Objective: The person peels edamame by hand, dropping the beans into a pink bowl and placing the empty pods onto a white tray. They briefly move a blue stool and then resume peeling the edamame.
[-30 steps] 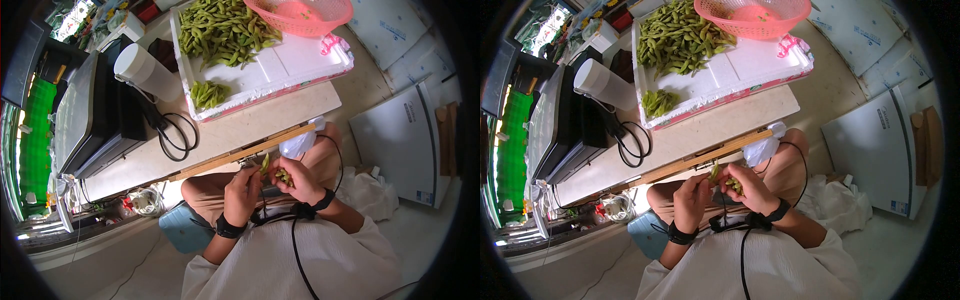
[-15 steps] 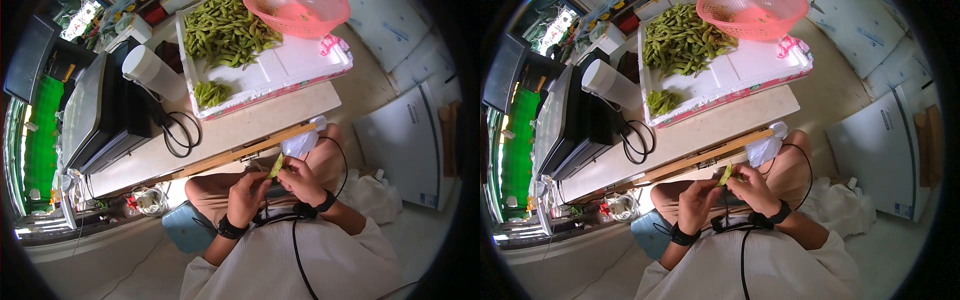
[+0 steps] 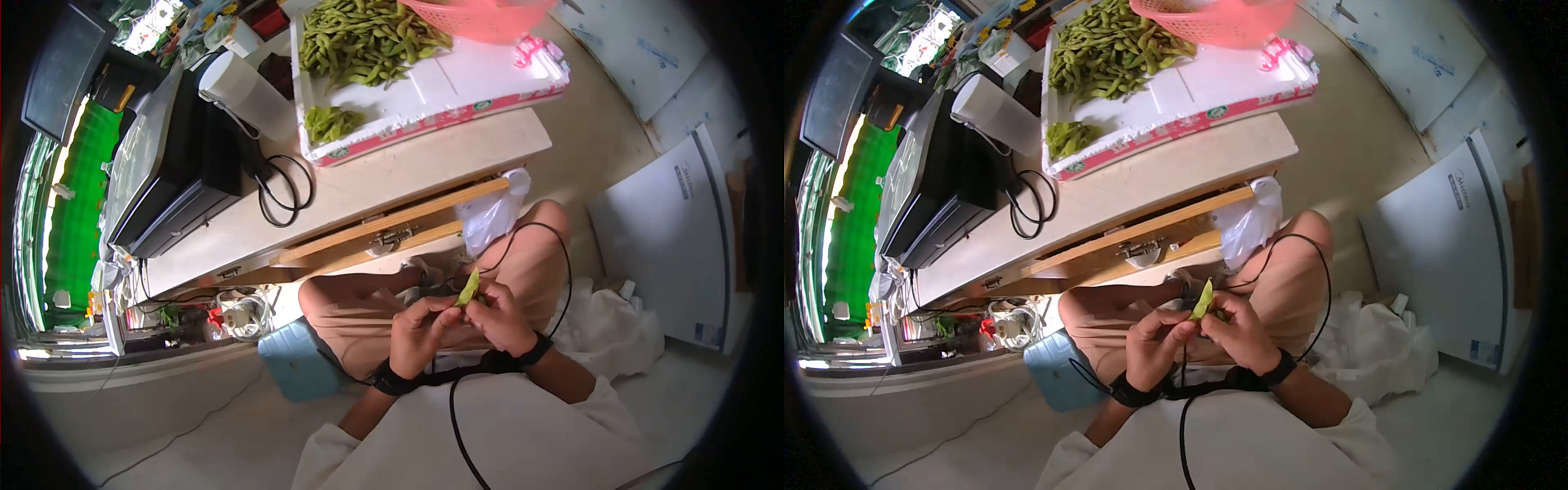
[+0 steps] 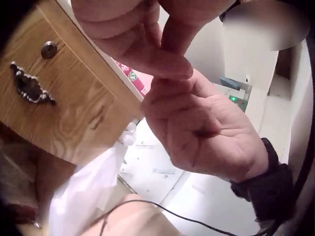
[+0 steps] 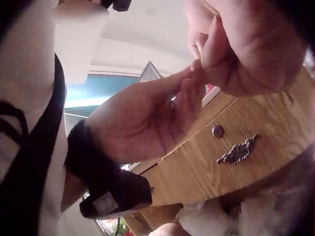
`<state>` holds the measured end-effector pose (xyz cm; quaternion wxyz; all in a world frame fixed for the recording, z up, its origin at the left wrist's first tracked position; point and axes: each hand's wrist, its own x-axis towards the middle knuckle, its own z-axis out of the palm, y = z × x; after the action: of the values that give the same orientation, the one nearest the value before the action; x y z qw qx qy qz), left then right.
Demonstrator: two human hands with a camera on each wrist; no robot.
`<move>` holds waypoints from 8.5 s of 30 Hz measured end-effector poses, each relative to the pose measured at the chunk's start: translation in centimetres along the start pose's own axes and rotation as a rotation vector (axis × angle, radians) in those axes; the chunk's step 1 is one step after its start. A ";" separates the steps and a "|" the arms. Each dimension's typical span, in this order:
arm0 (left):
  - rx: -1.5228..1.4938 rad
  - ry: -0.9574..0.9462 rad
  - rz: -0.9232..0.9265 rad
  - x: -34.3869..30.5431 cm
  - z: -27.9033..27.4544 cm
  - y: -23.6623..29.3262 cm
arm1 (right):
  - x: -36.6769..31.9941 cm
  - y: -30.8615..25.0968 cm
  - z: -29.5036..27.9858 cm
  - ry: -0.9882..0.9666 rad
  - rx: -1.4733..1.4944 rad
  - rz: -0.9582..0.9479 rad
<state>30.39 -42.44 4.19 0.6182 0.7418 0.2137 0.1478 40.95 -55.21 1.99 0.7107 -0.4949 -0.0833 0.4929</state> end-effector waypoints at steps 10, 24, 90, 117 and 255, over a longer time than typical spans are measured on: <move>-0.069 -0.112 -0.058 -1.2 1.8 0.2 | -2.0 0.1 -1.2 0.091 -0.356 -0.237; -0.596 -0.090 -0.247 0.6 -0.8 -1.2 | 0.0 -1.3 0.5 0.022 -0.128 0.014; 0.629 0.313 0.327 19.8 -10.0 9.9 | 3.0 -7.9 0.5 -0.016 0.581 0.065; -0.122 0.032 -0.032 2.0 -6.8 3.8 | 20.2 -39.7 -2.0 0.293 -0.085 -0.512; -0.146 -0.037 0.006 5.7 -6.4 5.9 | 5.0 -7.6 5.4 -0.147 0.020 -0.256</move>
<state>33.03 -34.91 10.94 0.6742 0.6979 0.1888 0.1511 44.85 -48.06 8.78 0.7648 -0.4357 -0.1926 0.4337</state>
